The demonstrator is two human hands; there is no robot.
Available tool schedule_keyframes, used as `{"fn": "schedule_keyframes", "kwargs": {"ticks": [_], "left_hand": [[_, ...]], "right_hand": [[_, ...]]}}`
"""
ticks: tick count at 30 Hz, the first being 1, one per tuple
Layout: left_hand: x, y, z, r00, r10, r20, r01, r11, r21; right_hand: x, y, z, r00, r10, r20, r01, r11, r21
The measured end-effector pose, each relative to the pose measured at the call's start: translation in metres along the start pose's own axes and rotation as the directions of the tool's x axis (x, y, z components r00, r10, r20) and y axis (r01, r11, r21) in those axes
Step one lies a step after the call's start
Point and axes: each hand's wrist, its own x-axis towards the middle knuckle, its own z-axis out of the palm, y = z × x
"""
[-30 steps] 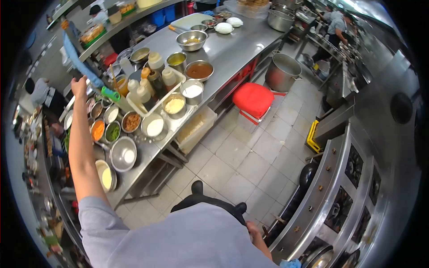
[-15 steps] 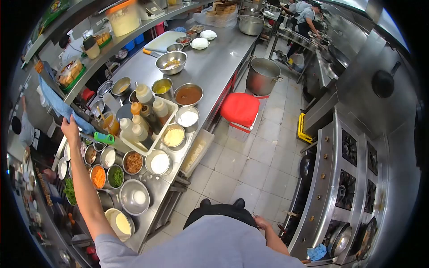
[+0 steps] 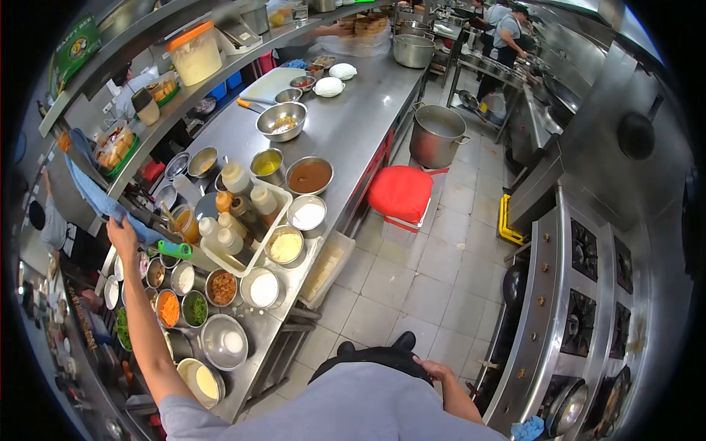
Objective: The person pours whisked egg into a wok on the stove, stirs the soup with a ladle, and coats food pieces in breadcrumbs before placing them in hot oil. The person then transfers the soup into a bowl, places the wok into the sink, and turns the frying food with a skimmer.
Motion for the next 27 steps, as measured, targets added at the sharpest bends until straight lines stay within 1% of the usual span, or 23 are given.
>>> {"fn": "schedule_keyframes", "kwargs": {"ticks": [1, 2, 4, 5, 6, 7, 8, 10, 11, 12, 13, 14, 15, 16, 17, 18, 19, 20, 22, 23, 24, 26, 27], "left_hand": [[-0.006, -0.004, 0.003, 0.977, 0.161, -0.136, -0.14, 0.978, 0.156], [-0.015, 0.013, -0.011, 0.977, 0.163, -0.138, -0.141, 0.977, 0.157], [-0.035, 0.068, -0.052, 0.913, 0.145, -0.382, 0.001, 0.934, 0.358], [-0.044, 0.079, -0.058, 0.937, 0.012, -0.348, -0.022, 1.0, -0.023], [-0.053, 0.092, -0.064, 0.96, -0.092, -0.263, -0.023, 0.915, -0.403], [-0.065, 0.115, -0.073, 0.987, -0.102, -0.123, 0.025, 0.862, -0.506], [-0.083, 0.149, -0.085, 0.995, -0.093, 0.025, 0.089, 0.799, -0.595], [-0.133, 0.246, -0.116, 0.982, -0.024, 0.189, 0.149, 0.715, -0.683], [-0.164, 0.276, -0.115, 0.967, 0.064, 0.245, 0.128, 0.71, -0.692], [-0.202, 0.298, -0.107, 0.943, 0.153, 0.295, 0.107, 0.7, -0.706], [-0.245, 0.314, -0.092, 0.866, 0.287, 0.41, 0.105, 0.697, -0.71], [-0.3, 0.34, -0.083, 0.826, 0.332, 0.455, 0.094, 0.715, -0.693], [-0.338, 0.373, -0.095, 0.556, 0.359, 0.75, 0.252, 0.787, -0.563], [-0.387, 0.377, -0.079, 0.387, 0.497, 0.776, 0.099, 0.815, -0.571], [-0.451, 0.374, -0.07, 0.308, 0.583, 0.752, 0.131, 0.757, -0.641], [-0.542, 0.317, -0.022, 0.119, 0.662, 0.74, -0.014, 0.747, -0.665], [-0.601, 0.295, -0.027, 0.012, 0.548, 0.836, 0.059, 0.834, -0.548], [-0.631, 0.292, -0.033, -0.102, 0.422, 0.901, 0.11, 0.905, -0.411], [-0.596, 0.315, -0.031, -0.209, 0.321, 0.924, 0.177, 0.942, -0.287], [-0.581, 0.322, -0.027, -0.159, 0.405, 0.9, 0.059, 0.914, -0.401], [-0.549, 0.354, -0.046, -0.236, 0.287, 0.928, 0.235, 0.944, -0.232], [-0.554, 0.337, -0.006, -0.362, 0.254, 0.897, 0.172, 0.964, -0.203], [-0.534, 0.357, -0.014, -0.35, 0.272, 0.897, 0.042, 0.961, -0.275]], "right_hand": [[0.002, 0.003, -0.007, 1.0, 0.012, 0.025, -0.011, 0.999, -0.03], [0.0, 0.006, -0.017, 1.0, 0.009, 0.027, -0.008, 1.0, -0.03], [-0.005, 0.011, -0.038, 0.998, 0.043, 0.054, -0.043, 0.999, -0.01], [0.002, 0.021, -0.054, 0.998, 0.031, 0.054, -0.031, 1.0, -0.002], [0.011, 0.037, -0.07, 0.995, -0.087, 0.048, 0.092, 0.989, -0.113], [0.021, 0.046, -0.08, 0.978, -0.202, 0.053, 0.208, 0.953, -0.22], [0.027, 0.05, -0.086, 0.977, -0.208, 0.049, 0.214, 0.955, -0.204], [0.037, 0.066, -0.097, 0.972, -0.225, -0.064, 0.228, 0.972, 0.06], [0.043, 0.076, -0.099, 0.973, -0.217, -0.072, 0.223, 0.971, 0.085], [0.052, 0.082, -0.098, 0.969, -0.227, -0.098, 0.245, 0.936, 0.251], [0.06, 0.086, -0.099, 0.963, -0.236, -0.129, 0.269, 0.872, 0.409], [0.065, 0.088, -0.102, 0.962, -0.231, -0.145, 0.272, 0.861, 0.431], [0.069, 0.09, -0.105, 0.929, -0.313, -0.199, 0.36, 0.887, 0.287], [0.071, 0.092, -0.108, 0.887, -0.395, -0.239, 0.433, 0.892, 0.132], [0.07, 0.094, -0.111, 0.887, -0.387, -0.252, 0.431, 0.89, 0.151], [0.055, 0.091, -0.115, 0.889, -0.379, -0.257, 0.431, 0.883, 0.188], [0.043, 0.091, -0.117, 0.891, -0.374, -0.259, 0.432, 0.873, 0.226], [0.034, 0.098, -0.117, 0.891, -0.37, -0.265, 0.433, 0.868, 0.245], [0.021, 0.113, -0.128, 0.913, -0.295, -0.283, 0.389, 0.841, 0.377], [0.025, 0.127, -0.125, 0.916, -0.286, -0.283, 0.383, 0.835, 0.396], [0.039, 0.15, -0.119, 0.921, -0.231, -0.314, 0.363, 0.804, 0.471], [0.068, 0.195, -0.109, 0.923, -0.141, -0.357, 0.338, 0.741, 0.581], [0.08, 0.218, -0.103, 0.925, -0.103, -0.366, 0.325, 0.714, 0.62]]}}
